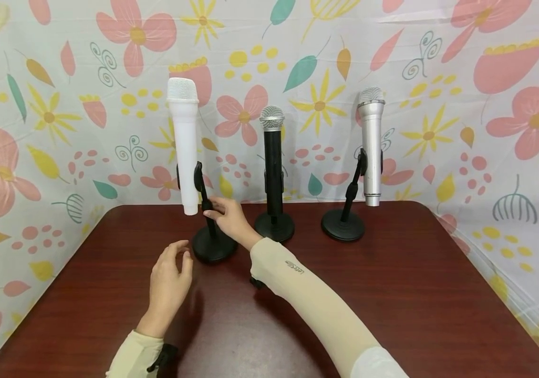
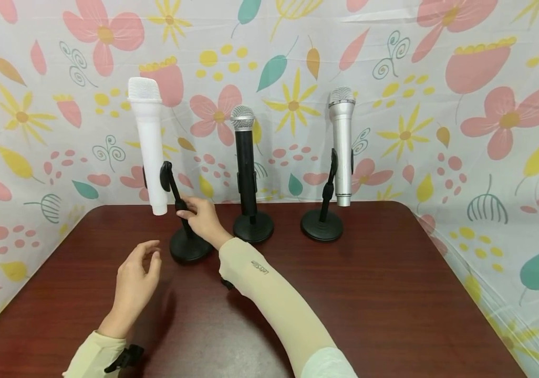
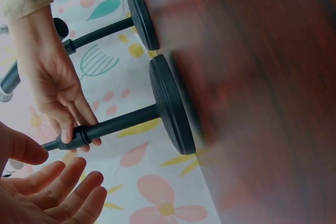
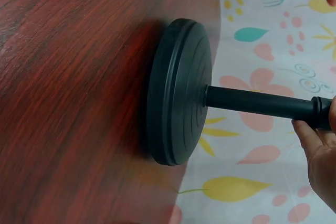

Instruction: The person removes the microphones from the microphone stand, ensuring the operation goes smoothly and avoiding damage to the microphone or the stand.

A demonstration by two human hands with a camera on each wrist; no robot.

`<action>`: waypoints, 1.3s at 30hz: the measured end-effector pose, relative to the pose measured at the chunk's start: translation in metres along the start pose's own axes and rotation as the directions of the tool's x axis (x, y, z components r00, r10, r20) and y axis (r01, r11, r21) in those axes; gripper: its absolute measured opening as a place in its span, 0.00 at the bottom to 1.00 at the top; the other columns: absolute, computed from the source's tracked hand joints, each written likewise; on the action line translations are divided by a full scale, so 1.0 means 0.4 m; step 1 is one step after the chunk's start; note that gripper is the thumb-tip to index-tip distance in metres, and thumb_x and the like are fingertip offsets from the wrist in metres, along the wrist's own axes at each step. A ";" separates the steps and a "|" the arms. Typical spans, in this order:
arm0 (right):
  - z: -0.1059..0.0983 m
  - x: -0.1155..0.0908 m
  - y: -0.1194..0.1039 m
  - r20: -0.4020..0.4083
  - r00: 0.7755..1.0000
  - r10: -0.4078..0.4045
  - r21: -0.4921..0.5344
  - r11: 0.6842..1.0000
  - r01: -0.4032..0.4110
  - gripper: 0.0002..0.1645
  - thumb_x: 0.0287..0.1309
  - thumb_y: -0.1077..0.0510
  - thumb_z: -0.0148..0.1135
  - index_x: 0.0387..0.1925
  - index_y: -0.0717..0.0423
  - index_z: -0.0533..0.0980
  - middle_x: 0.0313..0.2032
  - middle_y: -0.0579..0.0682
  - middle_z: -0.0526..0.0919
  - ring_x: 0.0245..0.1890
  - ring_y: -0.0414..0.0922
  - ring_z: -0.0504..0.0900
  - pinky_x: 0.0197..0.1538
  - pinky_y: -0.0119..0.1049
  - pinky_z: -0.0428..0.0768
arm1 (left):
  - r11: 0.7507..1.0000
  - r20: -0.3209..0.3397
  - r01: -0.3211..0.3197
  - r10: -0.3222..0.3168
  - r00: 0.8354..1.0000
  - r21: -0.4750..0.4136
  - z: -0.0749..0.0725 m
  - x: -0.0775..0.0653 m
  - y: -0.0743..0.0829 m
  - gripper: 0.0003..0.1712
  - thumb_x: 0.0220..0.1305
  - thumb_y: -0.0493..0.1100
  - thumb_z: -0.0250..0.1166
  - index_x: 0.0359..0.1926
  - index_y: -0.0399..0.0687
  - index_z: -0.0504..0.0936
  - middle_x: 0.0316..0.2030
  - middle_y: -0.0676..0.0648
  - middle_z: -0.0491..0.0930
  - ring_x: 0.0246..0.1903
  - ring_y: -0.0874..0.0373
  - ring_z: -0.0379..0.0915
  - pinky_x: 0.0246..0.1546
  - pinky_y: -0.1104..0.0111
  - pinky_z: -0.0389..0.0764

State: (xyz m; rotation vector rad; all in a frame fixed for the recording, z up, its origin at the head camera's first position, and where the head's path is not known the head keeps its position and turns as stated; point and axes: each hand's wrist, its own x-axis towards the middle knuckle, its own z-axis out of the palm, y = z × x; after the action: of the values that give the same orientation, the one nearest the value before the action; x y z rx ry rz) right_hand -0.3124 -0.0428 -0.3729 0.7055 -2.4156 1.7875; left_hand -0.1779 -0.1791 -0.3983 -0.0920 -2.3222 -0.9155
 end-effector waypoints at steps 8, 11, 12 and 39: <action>-0.020 -0.032 -0.024 0.023 0.999 -0.045 -0.034 0.998 0.046 0.27 0.61 0.63 0.62 0.62 0.60 0.72 0.56 0.59 0.78 0.55 0.50 0.78 0.44 0.30 0.82 | 1.000 -0.016 -0.011 0.011 1.000 -0.007 -0.006 0.003 0.002 0.14 0.63 0.30 0.58 0.50 0.32 0.78 0.39 0.37 0.81 0.37 0.43 0.77 0.35 0.51 0.77; -0.032 -0.048 -0.031 0.041 0.998 -0.047 -0.035 0.998 0.048 0.27 0.61 0.63 0.62 0.63 0.60 0.71 0.57 0.60 0.77 0.56 0.51 0.78 0.45 0.31 0.82 | 1.000 -0.017 -0.013 0.013 1.000 -0.006 -0.006 0.002 0.003 0.14 0.63 0.30 0.58 0.50 0.32 0.78 0.39 0.37 0.81 0.34 0.44 0.76 0.32 0.53 0.76; -0.037 -0.053 -0.033 0.047 0.998 -0.048 -0.034 0.998 0.050 0.28 0.62 0.63 0.62 0.63 0.61 0.71 0.58 0.60 0.76 0.57 0.51 0.77 0.46 0.32 0.82 | 1.000 -0.017 -0.014 0.014 1.000 -0.006 -0.006 0.002 0.003 0.14 0.63 0.30 0.58 0.50 0.32 0.78 0.39 0.37 0.81 0.34 0.44 0.76 0.31 0.54 0.75; -0.163 -0.183 -0.031 0.119 0.989 -0.083 0.062 0.995 0.076 0.29 0.61 0.66 0.61 0.63 0.67 0.68 0.58 0.65 0.74 0.56 0.54 0.78 0.48 0.37 0.82 | 0.994 -0.012 -0.037 0.036 0.999 -0.100 -0.018 0.006 0.025 0.14 0.64 0.29 0.56 0.50 0.33 0.78 0.39 0.39 0.81 0.40 0.45 0.78 0.38 0.54 0.76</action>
State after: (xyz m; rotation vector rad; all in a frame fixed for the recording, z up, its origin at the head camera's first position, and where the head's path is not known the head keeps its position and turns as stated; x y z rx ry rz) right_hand -0.2568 0.0382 -0.3629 0.9288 -2.3807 1.8409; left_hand -0.1732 -0.1764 -0.3870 -0.1706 -2.2570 -1.0116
